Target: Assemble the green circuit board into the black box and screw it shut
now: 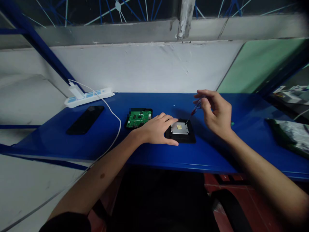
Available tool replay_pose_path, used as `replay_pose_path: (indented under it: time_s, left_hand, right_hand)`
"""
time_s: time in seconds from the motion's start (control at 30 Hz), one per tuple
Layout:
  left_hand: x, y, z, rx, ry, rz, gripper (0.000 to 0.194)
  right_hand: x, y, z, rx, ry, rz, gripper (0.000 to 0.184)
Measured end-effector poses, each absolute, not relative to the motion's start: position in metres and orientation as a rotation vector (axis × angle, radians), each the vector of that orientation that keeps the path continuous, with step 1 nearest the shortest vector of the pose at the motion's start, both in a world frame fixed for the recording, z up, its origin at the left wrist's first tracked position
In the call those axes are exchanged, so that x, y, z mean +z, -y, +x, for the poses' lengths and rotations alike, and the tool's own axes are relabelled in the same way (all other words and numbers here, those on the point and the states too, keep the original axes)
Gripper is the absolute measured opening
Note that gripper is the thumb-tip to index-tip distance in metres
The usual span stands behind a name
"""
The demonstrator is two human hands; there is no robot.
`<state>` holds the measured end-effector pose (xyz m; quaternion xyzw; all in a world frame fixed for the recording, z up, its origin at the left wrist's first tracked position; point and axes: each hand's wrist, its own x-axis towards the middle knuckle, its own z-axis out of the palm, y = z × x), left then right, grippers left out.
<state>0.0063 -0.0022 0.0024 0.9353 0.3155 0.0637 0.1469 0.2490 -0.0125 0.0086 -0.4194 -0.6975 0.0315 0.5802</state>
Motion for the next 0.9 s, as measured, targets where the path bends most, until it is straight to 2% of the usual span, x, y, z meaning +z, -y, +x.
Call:
replay_pose_path:
  time_s: [0.3, 0.5, 0.7, 0.9]
  left_hand:
    - [0.0013, 0.0018, 0.0069, 0.187, -0.916, 2.708, 0.095]
    - [0.0028, 0.0019, 0.0072, 0.173, -0.919, 2.698, 0.095]
    - [0.0024, 0.0015, 0.0068, 0.146, -0.925, 2.692, 0.099]
    - [0.0008, 0.002, 0.0064, 0.196, -0.912, 2.724, 0.094]
  right_hand:
    - [0.0105, 0.0102, 0.2521, -0.008, 1.663, -1.016, 0.021]
    - [0.0073, 0.0116, 0.2507, 0.072, 1.641, -1.002, 0.031]
    - [0.008, 0.0126, 0.2507, 0.062, 1.661, -0.975, 0.027]
    - [0.0105, 0.0104, 0.2519, -0.02, 1.675, -0.998, 0.025]
